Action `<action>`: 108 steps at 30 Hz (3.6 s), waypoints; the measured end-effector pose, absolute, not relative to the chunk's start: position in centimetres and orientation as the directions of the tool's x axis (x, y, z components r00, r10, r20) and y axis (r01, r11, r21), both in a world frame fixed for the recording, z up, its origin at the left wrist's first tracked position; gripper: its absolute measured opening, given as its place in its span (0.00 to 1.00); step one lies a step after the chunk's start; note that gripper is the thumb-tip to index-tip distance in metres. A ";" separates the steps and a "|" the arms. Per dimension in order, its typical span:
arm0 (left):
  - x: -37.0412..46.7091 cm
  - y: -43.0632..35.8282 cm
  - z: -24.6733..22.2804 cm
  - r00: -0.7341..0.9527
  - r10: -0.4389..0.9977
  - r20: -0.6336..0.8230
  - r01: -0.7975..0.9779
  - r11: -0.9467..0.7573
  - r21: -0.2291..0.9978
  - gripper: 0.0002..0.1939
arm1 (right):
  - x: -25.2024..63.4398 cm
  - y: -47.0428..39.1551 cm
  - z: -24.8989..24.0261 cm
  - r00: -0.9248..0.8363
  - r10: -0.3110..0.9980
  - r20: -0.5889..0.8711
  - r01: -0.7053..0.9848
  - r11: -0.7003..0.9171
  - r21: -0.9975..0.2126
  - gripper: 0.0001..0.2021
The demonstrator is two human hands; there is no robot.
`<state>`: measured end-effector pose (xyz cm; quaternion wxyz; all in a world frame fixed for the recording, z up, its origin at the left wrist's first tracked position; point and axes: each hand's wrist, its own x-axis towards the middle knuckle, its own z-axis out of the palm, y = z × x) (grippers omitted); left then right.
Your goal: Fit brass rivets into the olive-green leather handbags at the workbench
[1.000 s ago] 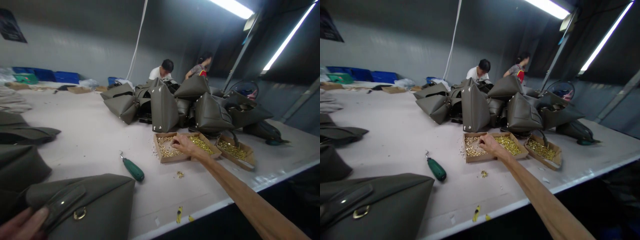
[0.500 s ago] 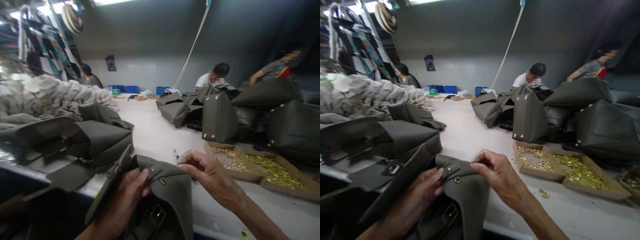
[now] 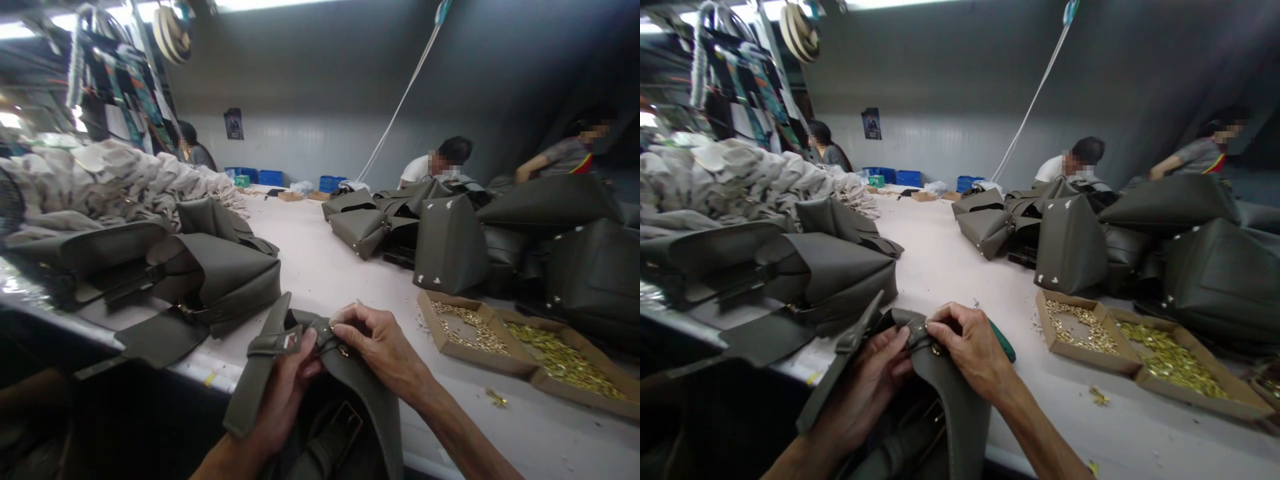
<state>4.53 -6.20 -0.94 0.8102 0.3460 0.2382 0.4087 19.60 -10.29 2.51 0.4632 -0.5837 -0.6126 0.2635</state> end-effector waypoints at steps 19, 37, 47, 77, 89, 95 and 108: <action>4.7 -6.3 0.1 0.582 0.813 -0.007 -0.494 0.361 0.791 0.15 | 18.9 -9.6 3.5 0.102 0.954 0.281 0.603 0.165 -0.780 0.06; 4.5 -6.4 -0.7 0.586 0.807 0.072 -0.512 0.301 0.805 0.11 | 19.8 -9.4 4.5 -0.135 0.938 0.318 0.682 0.321 -0.657 0.02; 4.6 -5.8 -0.5 0.655 0.754 0.045 -0.403 0.298 0.865 0.12 | 20.6 -8.8 4.8 -0.127 0.962 0.241 0.620 0.267 -0.738 0.06; 6.0 -7.1 -0.7 0.562 0.827 0.028 -0.483 0.301 0.822 0.12 | 19.4 -10.2 1.5 0.154 0.923 0.353 0.516 0.229 -0.825 0.10; 5.5 -6.6 -1.0 0.610 0.789 0.080 -0.457 0.267 0.849 0.13 | 20.5 -9.4 2.2 0.019 0.952 0.307 0.538 0.249 -0.806 0.06; 4.4 -6.1 -2.1 0.658 0.753 0.020 -0.346 0.279 0.896 0.17 | 20.1 -9.9 2.5 0.003 0.941 0.339 0.592 0.272 -0.758 0.05; 1.4 -7.5 -2.0 0.572 0.808 -0.141 -0.246 0.333 0.910 0.16 | 17.1 -10.1 0.6 -0.038 0.854 0.519 0.724 0.381 -0.575 0.07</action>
